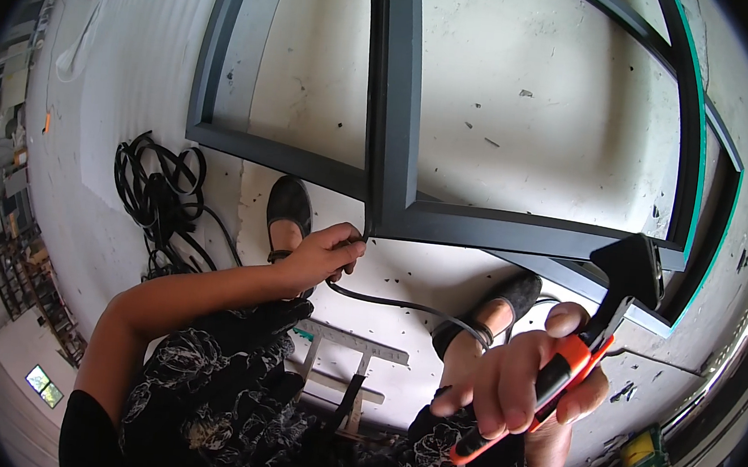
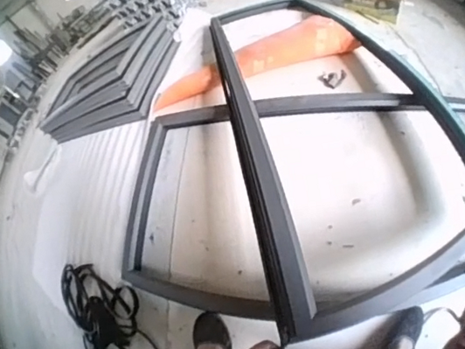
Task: The person assembles a metal window or door frame by inserting rubber gaskets into the channels by hand and using a tool to cut the material.
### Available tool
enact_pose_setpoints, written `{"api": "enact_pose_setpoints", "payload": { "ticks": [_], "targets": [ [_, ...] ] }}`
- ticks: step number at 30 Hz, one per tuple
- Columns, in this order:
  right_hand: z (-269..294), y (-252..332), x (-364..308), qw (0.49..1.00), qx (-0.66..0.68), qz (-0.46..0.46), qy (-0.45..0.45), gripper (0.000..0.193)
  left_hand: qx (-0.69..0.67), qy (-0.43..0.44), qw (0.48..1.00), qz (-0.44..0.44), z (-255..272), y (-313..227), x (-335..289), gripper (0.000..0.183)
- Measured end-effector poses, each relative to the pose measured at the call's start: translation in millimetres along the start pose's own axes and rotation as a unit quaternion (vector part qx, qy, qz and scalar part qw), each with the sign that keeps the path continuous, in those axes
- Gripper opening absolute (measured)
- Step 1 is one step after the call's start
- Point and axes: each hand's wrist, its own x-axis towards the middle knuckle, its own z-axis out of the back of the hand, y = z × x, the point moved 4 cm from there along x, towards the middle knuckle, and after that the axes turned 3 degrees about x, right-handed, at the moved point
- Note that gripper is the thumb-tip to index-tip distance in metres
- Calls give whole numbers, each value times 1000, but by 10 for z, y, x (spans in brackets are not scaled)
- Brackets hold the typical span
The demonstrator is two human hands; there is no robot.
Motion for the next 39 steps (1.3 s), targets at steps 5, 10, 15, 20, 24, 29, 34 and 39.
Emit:
{"api": "enact_pose_setpoints", "payload": {
  "ticks": [5, 10, 15, 20, 24, 29, 34, 39],
  "targets": [
    [120, -4, -60, 916, -289, -226, -162, 66, 16, -34, 999, -26, 34, -26, 6, 23],
    [621, -283, -222, 576, -698, -384, -184, 51, -47, -13, 999, 16, 24, 5, 68, 20],
    [1095, -430, -255, 512, -763, -367, -144, 49, -49, -12, 999, 20, 47, -18, 66, 20],
    [1311, -508, -187, 526, -720, -417, -175, 47, -70, -12, 997, 13, 90, -3, 55, 17],
    [1353, -467, -203, 534, -736, -382, -167, 48, -82, 2, 997, 16, 79, -72, 40, 16],
    [1359, -438, -175, 526, -696, -449, -192, 45, -81, 44, 996, -3, 85, -61, 71, 19],
    [1450, -502, -174, 555, -667, -457, -194, 43, -61, 35, 997, -19, 141, -82, 25, 18],
    [1417, -509, -138, 594, -640, -440, -211, 42, 3, 24, 998, -51, 162, -98, 43, 18]
  ]
}}
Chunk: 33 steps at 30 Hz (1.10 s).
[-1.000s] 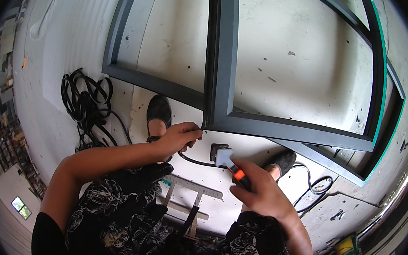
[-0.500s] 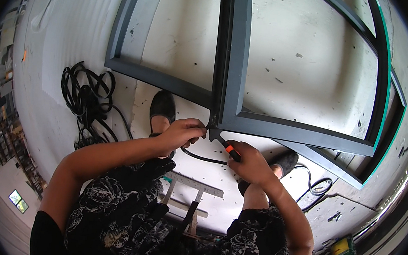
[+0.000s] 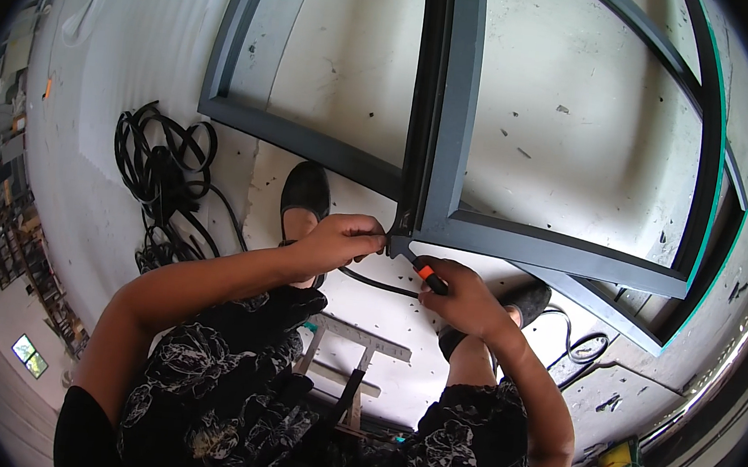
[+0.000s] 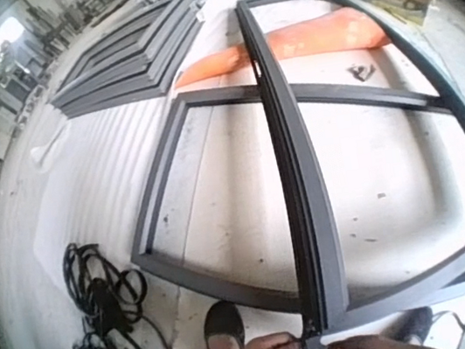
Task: The person assembles a metal window or door frame by inserting rubber gaskets into the channels by hand and using a tool to cut the material.
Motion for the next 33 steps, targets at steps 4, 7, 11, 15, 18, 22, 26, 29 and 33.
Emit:
{"api": "enact_pose_setpoints", "payload": {
  "ticks": [4, 7, 11, 15, 18, 22, 26, 29, 33],
  "targets": [
    [3, 115, 45, 997, -81, -6, -6, 41, 114, -32, 991, -54, 63, -4, -15, 21],
    [89, 148, -49, 993, -115, 4, -39, 41, 178, -30, 979, -90, -7, -95, 45, 22],
    [98, 143, -21, 988, -138, 51, -51, 39, 214, -40, 970, -104, 12, -91, 58, 20],
    [51, 145, 30, 987, -134, 67, -65, 35, 214, -45, 972, -86, 46, -108, 6, 21],
    [32, 105, 20, 976, -190, 55, -90, 29, 240, -46, 965, -91, 30, -119, 21, 20],
    [-7, -86, 1, 923, -336, 108, -153, 28, 166, -26, 985, -40, 11, -110, 13, 19],
    [-9, -490, -54, 875, -446, 94, -163, 36, -34, 22, 999, 28, -62, 23, 9, 22],
    [-33, -413, -134, 845, -476, 130, -207, 42, -76, 68, 993, 52, -141, -45, 14, 22],
    [-131, 1, -134, 963, -250, 73, -65, 53, -142, 70, 983, 98, -133, -88, -32, 21]
  ]
}}
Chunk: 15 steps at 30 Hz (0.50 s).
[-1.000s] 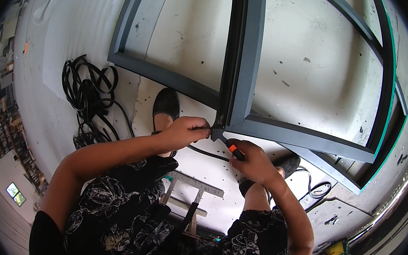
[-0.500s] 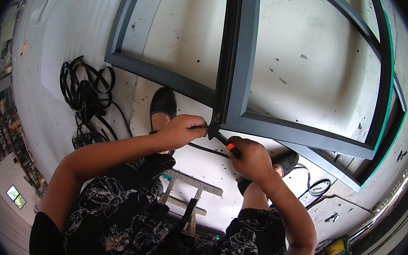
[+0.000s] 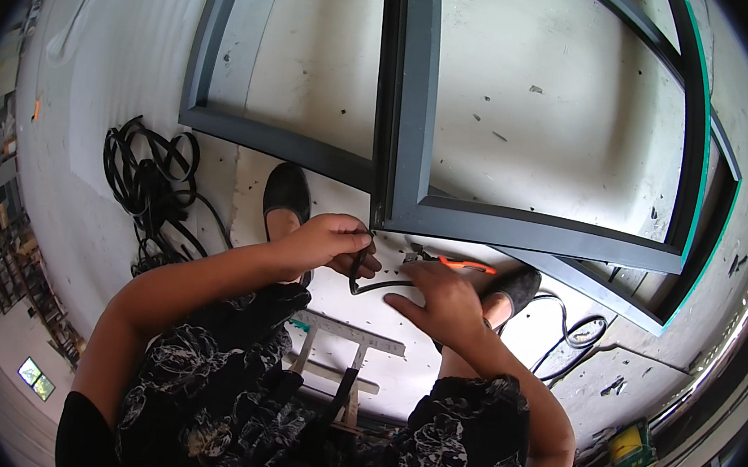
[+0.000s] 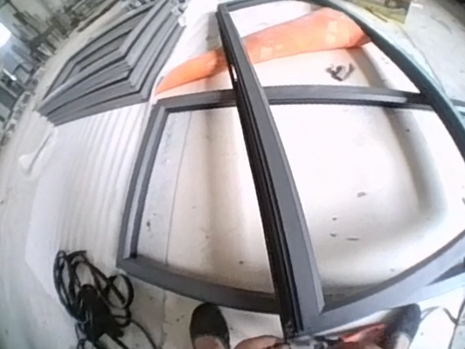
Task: The person assembles a metal window or door frame by inserting rubber gaskets into the channels by hand and using a tool to cut the material.
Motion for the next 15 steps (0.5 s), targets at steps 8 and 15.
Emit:
{"api": "enact_pose_setpoints", "payload": {
  "ticks": [8, 15],
  "targets": [
    [-394, 80, 156, 777, 602, -54, 178, 44, 16, -24, 997, -70, 37, 65, 80, 23],
    [-404, -10, 243, 914, 399, -57, 47, 36, 152, -54, 985, -56, 75, 12, 92, 26]
  ]
}}
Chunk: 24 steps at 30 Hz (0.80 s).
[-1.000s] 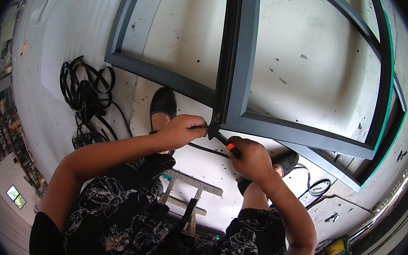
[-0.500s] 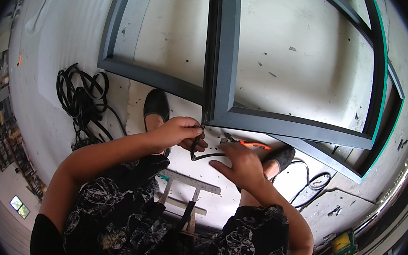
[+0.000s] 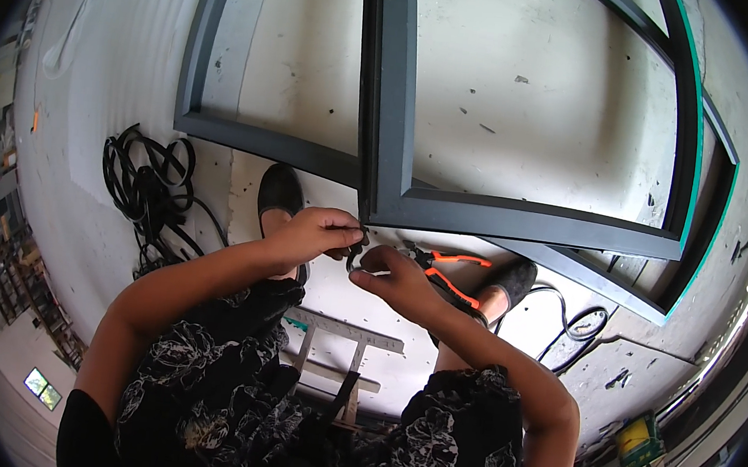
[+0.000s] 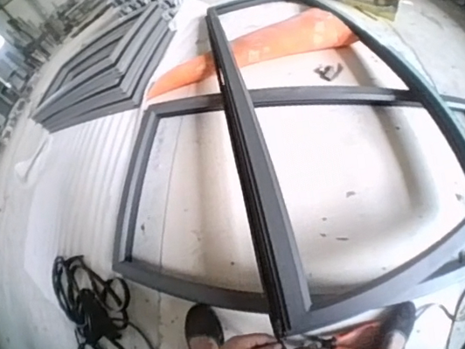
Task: The person assembles a metal window or door frame by inserting rubber gaskets into the channels by hand and using a tool to cut the material.
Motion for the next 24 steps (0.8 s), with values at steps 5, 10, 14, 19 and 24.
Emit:
{"api": "enact_pose_setpoints", "payload": {
  "ticks": [5, 10, 14, 19, 24],
  "targets": [
    [-165, 40, 18, 984, 149, 21, 97, 30, -95, 25, 994, 46, -15, -54, -63, 28],
    [-132, 9, -39, 975, 192, -74, 88, 27, 77, -72, 994, -28, 146, -101, 67, 26],
    [-162, 16, -4, 976, 174, -75, 105, 26, 131, -124, 966, -183, 178, -51, 200, 24],
    [-101, -73, 12, 986, 132, -43, 88, 27, -39, -66, 991, -110, 70, -41, 247, 21],
    [-66, -155, 33, 991, 118, -42, 42, 24, 58, -124, 984, -116, 50, -133, 213, 19]
  ]
}}
